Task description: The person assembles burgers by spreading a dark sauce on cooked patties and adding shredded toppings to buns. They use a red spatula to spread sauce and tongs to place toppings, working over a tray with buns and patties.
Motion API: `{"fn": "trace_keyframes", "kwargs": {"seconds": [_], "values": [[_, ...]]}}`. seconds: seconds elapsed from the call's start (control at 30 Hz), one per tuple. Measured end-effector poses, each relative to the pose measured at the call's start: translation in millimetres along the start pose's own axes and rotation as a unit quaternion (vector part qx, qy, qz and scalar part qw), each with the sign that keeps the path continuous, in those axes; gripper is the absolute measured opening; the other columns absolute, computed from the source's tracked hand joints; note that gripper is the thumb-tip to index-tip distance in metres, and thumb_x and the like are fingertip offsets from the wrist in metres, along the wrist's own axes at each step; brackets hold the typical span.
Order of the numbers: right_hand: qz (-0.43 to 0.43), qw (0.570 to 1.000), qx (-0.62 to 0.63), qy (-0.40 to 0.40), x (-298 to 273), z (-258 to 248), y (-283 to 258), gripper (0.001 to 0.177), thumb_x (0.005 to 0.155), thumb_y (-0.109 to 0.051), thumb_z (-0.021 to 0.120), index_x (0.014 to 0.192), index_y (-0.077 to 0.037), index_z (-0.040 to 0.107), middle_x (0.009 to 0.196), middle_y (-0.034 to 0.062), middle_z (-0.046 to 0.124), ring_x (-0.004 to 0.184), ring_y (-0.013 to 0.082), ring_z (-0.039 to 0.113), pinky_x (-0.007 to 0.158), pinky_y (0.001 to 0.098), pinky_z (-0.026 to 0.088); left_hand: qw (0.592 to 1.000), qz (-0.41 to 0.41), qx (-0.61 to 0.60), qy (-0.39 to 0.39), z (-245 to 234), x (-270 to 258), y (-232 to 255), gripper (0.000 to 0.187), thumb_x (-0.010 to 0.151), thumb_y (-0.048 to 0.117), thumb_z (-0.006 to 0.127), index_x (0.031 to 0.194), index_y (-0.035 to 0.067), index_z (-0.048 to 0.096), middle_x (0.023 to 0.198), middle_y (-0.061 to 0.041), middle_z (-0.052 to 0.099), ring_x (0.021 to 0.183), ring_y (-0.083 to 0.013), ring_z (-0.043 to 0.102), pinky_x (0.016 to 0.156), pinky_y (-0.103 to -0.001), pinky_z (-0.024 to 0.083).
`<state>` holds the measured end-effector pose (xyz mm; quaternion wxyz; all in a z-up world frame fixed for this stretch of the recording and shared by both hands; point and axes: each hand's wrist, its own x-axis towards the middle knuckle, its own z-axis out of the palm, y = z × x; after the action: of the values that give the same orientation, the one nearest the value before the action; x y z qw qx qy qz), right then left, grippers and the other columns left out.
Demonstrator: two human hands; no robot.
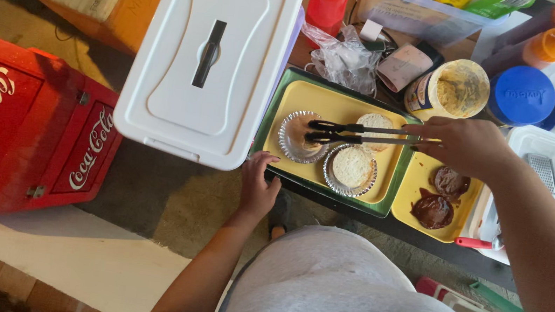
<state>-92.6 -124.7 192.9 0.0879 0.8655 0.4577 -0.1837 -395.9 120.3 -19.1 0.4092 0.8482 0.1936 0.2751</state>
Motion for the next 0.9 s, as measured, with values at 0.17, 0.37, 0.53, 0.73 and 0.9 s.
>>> {"fn": "trace_keyframes", "kwargs": {"seconds": [0.17, 0.37, 0.53, 0.73, 0.9], "values": [[0.018, 1.000, -0.021, 0.003, -4.2, -13.2, -22.9, 0.039, 0.098, -0.053, 0.053, 0.133, -0.040, 0.064, 0.112, -0.0061, 0.073, 0.090, 0.0218, 0.074, 0.075, 0.0394, 0.059, 1.000, -0.012, -0.011, 0.003, 0.7, 0.6, 0.8, 0.047, 0.078, 0.002, 0.069, 0.123, 0.010, 0.059, 0.135, -0.020, 0.054, 0.132, -0.0388, 0.047, 0.113, -0.050, 0.035], [0.032, 0.995, -0.088, -0.027, -28.4, -8.2, -95.9, 0.050, 0.102, -0.051, 0.047, 0.145, -0.027, 0.053, 0.109, 0.0022, 0.068, 0.082, 0.0256, 0.075, 0.068, 0.0421, 0.061, 1.000, -0.008, 0.012, -0.003, 5.8, 2.1, -4.6, 0.051, 0.077, 0.003, 0.071, 0.126, 0.010, 0.058, 0.135, -0.019, 0.054, 0.134, -0.0392, 0.047, 0.114, -0.051, 0.034], [-0.015, 0.998, -0.059, 0.030, -30.1, -18.3, -94.0, 0.053, 0.094, -0.054, 0.053, 0.139, -0.027, 0.057, 0.106, 0.0044, 0.066, 0.082, 0.0266, 0.074, 0.066, 0.0430, 0.060, 0.999, -0.045, 0.013, -0.024, 14.0, 1.3, -15.6, 0.060, 0.076, 0.005, 0.071, 0.134, 0.006, 0.054, 0.137, -0.020, 0.052, 0.132, -0.0409, 0.045, 0.113, -0.053, 0.033], [-0.088, 0.981, -0.163, 0.054, -12.9, -46.8, -32.9, 0.054, 0.090, -0.053, 0.060, 0.143, -0.039, 0.054, 0.110, -0.0037, 0.065, 0.088, 0.0191, 0.071, 0.078, 0.0367, 0.058, 0.992, -0.103, 0.055, -0.047, 28.2, 11.1, -41.7, 0.062, 0.084, 0.018, 0.073, 0.140, 0.006, 0.051, 0.136, -0.018, 0.057, 0.131, -0.0380, 0.051, 0.113, -0.052, 0.040], [-0.223, 0.932, -0.261, 0.118, 24.0, -57.7, -16.6, 0.066, 0.081, -0.041, 0.066, 0.146, -0.039, 0.054, 0.116, -0.0078, 0.063, 0.102, 0.0142, 0.066, 0.085, 0.0347, 0.055, 0.974, -0.099, 0.193, -0.060, 44.0, 26.5, -60.5, 0.061, 0.083, 0.025, 0.072, 0.138, 0.008, 0.055, 0.138, -0.015, 0.058, 0.132, -0.0394, 0.048, 0.111, -0.057, 0.033]]}}
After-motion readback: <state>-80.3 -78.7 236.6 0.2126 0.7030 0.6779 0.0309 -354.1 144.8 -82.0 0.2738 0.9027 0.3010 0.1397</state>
